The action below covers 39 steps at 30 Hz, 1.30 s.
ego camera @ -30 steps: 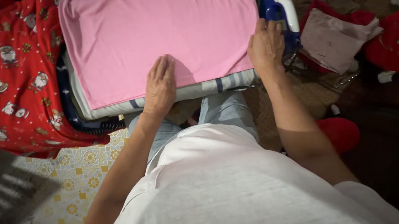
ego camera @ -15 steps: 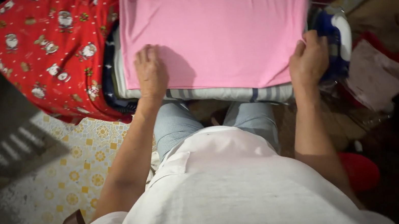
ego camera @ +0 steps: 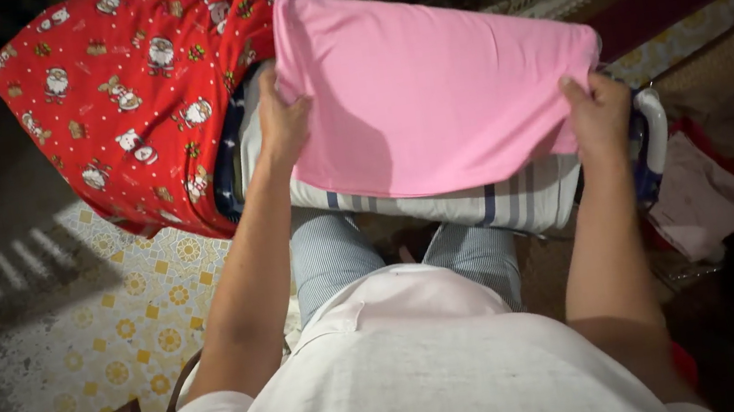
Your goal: The person irons a pink t-shirt and a pair of brown shorts on a small ironing board. They use a blue and white iron to smooth the fabric, adjusting the garments between passes.
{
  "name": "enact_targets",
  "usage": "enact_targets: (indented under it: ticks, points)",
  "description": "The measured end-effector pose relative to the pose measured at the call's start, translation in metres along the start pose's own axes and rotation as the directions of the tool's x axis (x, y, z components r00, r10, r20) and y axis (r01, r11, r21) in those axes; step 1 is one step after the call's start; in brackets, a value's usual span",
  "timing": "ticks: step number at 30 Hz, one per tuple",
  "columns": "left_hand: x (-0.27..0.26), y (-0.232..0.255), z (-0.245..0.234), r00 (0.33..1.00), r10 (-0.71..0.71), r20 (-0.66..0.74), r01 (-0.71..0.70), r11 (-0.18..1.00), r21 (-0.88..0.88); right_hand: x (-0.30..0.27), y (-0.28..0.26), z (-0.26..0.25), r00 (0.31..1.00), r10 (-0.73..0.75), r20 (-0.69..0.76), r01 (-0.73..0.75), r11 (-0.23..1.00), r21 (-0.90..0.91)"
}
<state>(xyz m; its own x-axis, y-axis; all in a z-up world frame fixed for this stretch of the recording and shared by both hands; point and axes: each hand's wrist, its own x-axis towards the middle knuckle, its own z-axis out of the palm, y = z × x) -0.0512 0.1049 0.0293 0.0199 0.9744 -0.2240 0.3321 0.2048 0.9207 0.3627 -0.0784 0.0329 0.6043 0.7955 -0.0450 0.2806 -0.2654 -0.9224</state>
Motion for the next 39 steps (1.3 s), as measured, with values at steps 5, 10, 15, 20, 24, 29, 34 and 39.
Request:
enact_targets:
  ticks: [5, 10, 15, 20, 24, 29, 34, 39]
  points:
    - [0.085, 0.043, 0.017, 0.374, 0.927, -0.032, -0.917, 0.375, 0.134, 0.073, -0.053, 0.004, 0.999, -0.04, -0.029, 0.045, 0.98, 0.195]
    - [0.098, 0.093, -0.015, 0.751, 0.604, -0.268, -0.659, 0.712, -0.244, 0.056, -0.116, -0.018, 0.929, -0.317, -0.189, 0.366, 0.856, 0.366]
    - [-0.05, 0.137, -0.107, 0.68, 0.725, -0.108, -0.718, 0.688, 0.101, -0.055, -0.11, -0.055, 0.913, -0.401, -0.073, 0.362, 0.718, 0.594]
    - [-0.113, 0.107, -0.111, 0.904, 0.174, 0.392, -0.255, 0.952, 0.167, -0.113, -0.012, -0.044, 0.99, 0.133, 0.046, -0.131, 0.746, 0.653]
    - [-0.103, 0.04, -0.091, 0.943, 0.139, 0.304, -0.294, 0.777, 0.557, -0.125, 0.029, -0.017, 0.949, 0.239, 0.206, -0.3, 0.884, 0.358]
    - [-0.058, -0.017, -0.057, 0.927, 0.316, 0.201, -0.352, 0.547, 0.759, -0.115, 0.013, 0.019, 0.994, 0.005, 0.108, 0.022, 0.969, -0.246]
    - [0.016, -0.037, -0.001, 0.787, 0.617, -0.001, -0.438, 0.56, 0.703, -0.086, -0.006, 0.049, 0.992, -0.112, 0.061, 0.127, 0.799, -0.588]
    - [0.057, -0.03, 0.038, 0.843, 0.52, -0.136, -0.324, 0.693, 0.644, -0.057, -0.008, 0.067, 0.989, -0.14, 0.035, 0.126, 0.717, -0.686]
